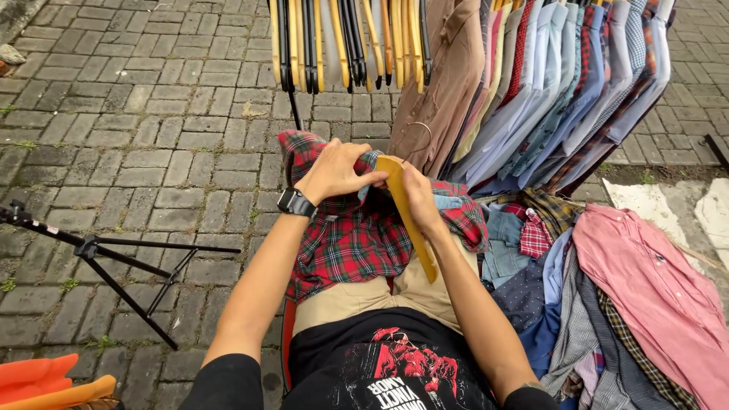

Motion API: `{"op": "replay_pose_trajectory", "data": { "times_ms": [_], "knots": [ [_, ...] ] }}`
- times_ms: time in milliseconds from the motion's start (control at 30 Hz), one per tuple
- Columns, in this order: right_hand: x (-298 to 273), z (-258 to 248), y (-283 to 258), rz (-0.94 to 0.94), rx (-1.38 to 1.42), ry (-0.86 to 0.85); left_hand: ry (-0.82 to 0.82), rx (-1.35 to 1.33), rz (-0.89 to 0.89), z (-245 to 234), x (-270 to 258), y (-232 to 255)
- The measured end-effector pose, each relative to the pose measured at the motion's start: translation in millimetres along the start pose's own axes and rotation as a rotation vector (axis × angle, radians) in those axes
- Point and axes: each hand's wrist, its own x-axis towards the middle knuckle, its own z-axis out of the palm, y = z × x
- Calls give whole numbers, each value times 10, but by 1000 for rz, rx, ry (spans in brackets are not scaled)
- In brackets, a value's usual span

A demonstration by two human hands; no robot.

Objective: The person attaches price tags to two shirts. They first handle a light pink shirt, attaching a tag to the collar area, then hang it on a rack. Next, they pick up a red plaid shirt, attach a tag to its collar, and place it on a hanger.

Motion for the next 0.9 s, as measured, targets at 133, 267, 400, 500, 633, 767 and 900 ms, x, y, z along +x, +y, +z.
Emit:
{"op": "replay_pose_trajectory", "data": {
  "times_ms": [133, 267, 400, 500, 633, 767, 900],
  "knots": [
    [14, -591, 210, 67, 68, 2, 25, -95, -18, -168, -33, 93],
    [-102, -1049, 105, 131, -959, -310, 16, -128, -73, -256, -98, 140],
    [132, -1435, 273, -61, -1127, -163, 112, -46, 10, -111, 17, 44],
    [422, -1570, 232, -179, -1181, -29, 254, 192, 49, 32, 137, -130],
    [813, -1405, -226, -368, -1155, 144, 347, 218, 63, -152, 357, -119],
    [1086, -1371, -336, -514, -1177, 239, 399, 352, 101, -331, 495, -39],
    [1052, -1153, -575, -401, -741, 229, 464, 408, 65, -299, 534, -52]
  ]
}}
